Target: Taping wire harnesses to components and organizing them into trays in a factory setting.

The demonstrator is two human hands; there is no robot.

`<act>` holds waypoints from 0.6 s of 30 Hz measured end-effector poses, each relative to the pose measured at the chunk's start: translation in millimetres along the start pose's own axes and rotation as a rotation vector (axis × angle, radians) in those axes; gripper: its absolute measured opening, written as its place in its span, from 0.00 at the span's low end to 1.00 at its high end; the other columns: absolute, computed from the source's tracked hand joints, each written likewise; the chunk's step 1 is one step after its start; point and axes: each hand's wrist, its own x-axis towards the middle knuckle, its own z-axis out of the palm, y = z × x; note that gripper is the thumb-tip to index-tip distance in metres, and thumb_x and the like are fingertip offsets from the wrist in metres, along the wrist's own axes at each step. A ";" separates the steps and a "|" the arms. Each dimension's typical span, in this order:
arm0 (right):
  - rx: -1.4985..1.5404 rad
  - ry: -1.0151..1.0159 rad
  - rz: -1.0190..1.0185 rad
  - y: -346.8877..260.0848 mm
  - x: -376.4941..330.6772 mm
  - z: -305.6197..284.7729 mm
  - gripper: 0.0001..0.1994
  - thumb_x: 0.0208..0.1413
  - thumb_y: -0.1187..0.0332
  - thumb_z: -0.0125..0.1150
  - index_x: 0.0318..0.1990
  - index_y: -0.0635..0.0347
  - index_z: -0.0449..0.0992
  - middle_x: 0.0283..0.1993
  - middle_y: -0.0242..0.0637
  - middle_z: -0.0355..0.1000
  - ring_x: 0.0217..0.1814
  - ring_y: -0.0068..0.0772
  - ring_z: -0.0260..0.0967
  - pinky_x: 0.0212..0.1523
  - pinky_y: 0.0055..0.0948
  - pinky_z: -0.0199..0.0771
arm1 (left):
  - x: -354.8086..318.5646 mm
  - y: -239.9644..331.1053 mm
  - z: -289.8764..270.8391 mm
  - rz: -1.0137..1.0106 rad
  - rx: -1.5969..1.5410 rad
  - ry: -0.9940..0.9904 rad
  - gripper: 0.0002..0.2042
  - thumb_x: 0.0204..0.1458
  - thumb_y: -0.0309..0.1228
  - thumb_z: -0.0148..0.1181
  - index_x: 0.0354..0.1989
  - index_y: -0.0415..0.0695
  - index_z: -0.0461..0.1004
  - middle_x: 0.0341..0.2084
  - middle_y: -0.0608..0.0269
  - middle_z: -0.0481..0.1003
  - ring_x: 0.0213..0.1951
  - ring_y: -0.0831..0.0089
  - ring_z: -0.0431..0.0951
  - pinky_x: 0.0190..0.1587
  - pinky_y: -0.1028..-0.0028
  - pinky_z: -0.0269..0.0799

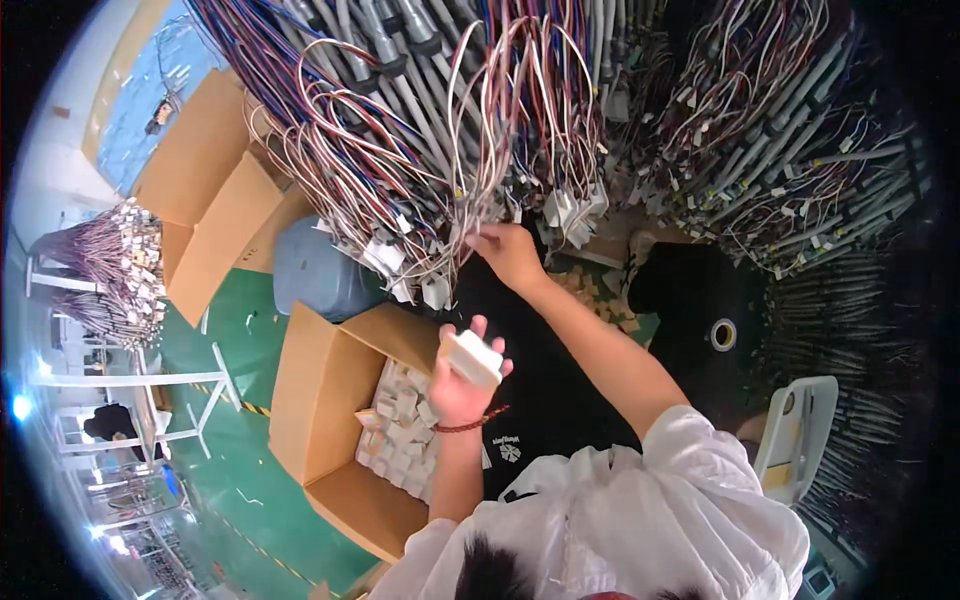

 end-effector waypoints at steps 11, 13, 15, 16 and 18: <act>0.449 -0.019 0.078 4.7 -9.2 -28.9 0.20 0.52 0.68 0.63 0.53 0.60 0.69 0.42 0.31 0.68 0.37 0.23 0.69 0.36 0.23 0.72 | 23.0 17.6 32.4 0.225 1.390 0.089 0.21 0.51 0.26 0.56 0.54 0.39 0.61 0.44 0.59 0.71 0.46 0.73 0.68 0.53 0.72 0.62; 0.730 0.116 0.280 -15.2 7.9 -34.1 0.19 0.54 0.66 0.60 0.53 0.59 0.68 0.39 0.29 0.68 0.34 0.19 0.67 0.34 0.22 0.71 | 25.6 17.8 34.9 0.245 1.420 0.079 0.19 0.51 0.26 0.56 0.52 0.39 0.63 0.43 0.60 0.72 0.46 0.74 0.69 0.52 0.72 0.63; 0.722 0.122 0.189 -26.8 25.8 -43.8 0.17 0.56 0.66 0.58 0.52 0.59 0.69 0.38 0.27 0.68 0.33 0.19 0.66 0.34 0.22 0.71 | 26.9 11.5 40.2 0.195 1.387 0.130 0.17 0.52 0.26 0.56 0.50 0.39 0.66 0.42 0.61 0.72 0.44 0.75 0.70 0.51 0.73 0.64; 0.728 0.094 0.167 -33.1 30.9 -49.3 0.13 0.57 0.67 0.57 0.48 0.60 0.73 0.34 0.25 0.70 0.30 0.16 0.64 0.31 0.18 0.67 | 29.2 8.0 40.9 0.195 1.405 0.108 0.17 0.52 0.26 0.56 0.50 0.38 0.66 0.41 0.61 0.73 0.43 0.76 0.70 0.49 0.75 0.65; 0.615 0.134 0.113 -27.1 28.8 -60.4 0.11 0.58 0.67 0.56 0.45 0.61 0.74 0.32 0.25 0.70 0.28 0.15 0.63 0.29 0.17 0.65 | 33.5 0.0 46.1 0.168 1.396 0.056 0.18 0.53 0.27 0.56 0.52 0.38 0.66 0.43 0.60 0.73 0.43 0.76 0.70 0.48 0.75 0.66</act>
